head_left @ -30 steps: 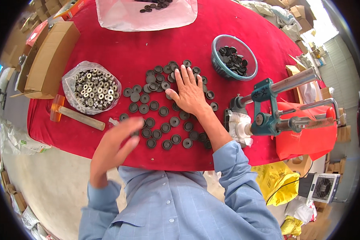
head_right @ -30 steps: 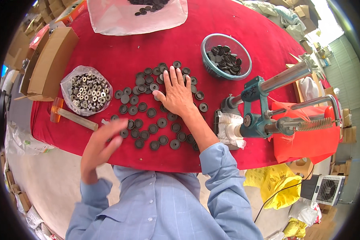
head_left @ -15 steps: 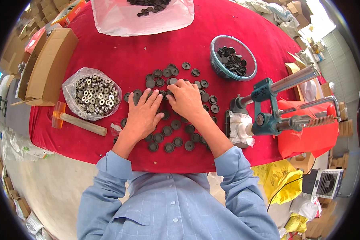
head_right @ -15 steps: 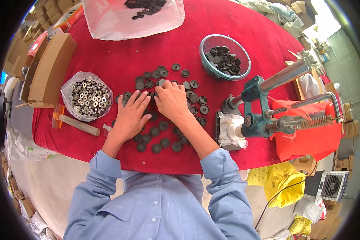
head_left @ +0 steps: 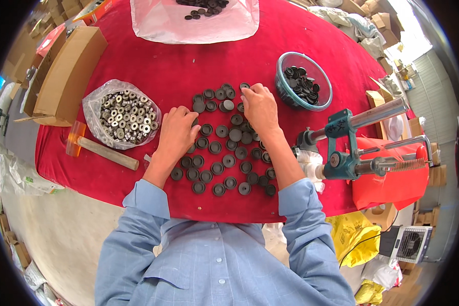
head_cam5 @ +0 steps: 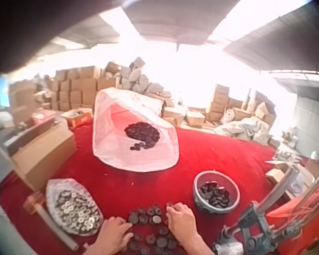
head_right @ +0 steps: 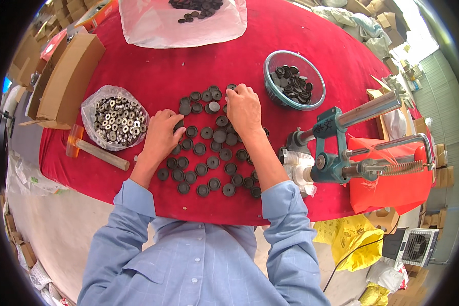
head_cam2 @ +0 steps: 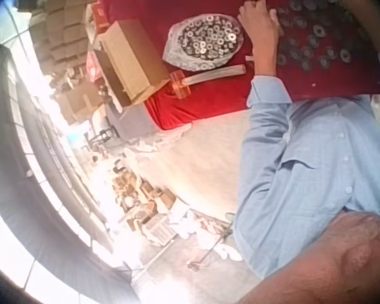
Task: The person arranges dark circular discs on a red table, then places metallic snap fastener components into each disc. They use a rubber mallet to tap the assembled fasteners to seat the components. The person continues assembling and tapping the fasteners in batches.
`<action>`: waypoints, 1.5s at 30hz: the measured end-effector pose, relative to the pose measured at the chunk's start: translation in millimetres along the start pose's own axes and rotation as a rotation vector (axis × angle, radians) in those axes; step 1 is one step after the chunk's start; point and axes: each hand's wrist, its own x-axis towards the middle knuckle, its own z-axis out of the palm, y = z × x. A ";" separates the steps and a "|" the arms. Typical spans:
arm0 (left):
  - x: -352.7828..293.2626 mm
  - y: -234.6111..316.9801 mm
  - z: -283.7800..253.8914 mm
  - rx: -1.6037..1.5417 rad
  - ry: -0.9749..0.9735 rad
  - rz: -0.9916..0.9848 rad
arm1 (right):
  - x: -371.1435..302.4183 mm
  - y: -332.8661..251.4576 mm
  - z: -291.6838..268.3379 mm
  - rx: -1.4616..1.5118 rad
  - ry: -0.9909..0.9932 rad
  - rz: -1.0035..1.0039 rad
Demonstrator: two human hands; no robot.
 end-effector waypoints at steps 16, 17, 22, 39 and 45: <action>29.6 -41.2 3.0 0.003 0.197 -0.128 | -0.3 -23.6 6.4 0.148 -0.241 0.014; 27.8 -32.3 3.6 -0.017 0.239 -0.107 | 0.5 -24.3 3.0 0.232 -0.245 0.067; 31.9 -9.6 14.4 -0.027 0.136 -0.061 | -0.8 -43.8 -18.2 0.649 -0.231 0.205; 28.8 -18.6 2.7 -0.239 0.166 0.001 | -3.8 -20.8 12.8 0.195 -0.124 -0.027; 30.7 -23.3 -12.5 -0.220 0.205 0.047 | 6.5 -17.2 22.9 0.151 -0.043 -0.002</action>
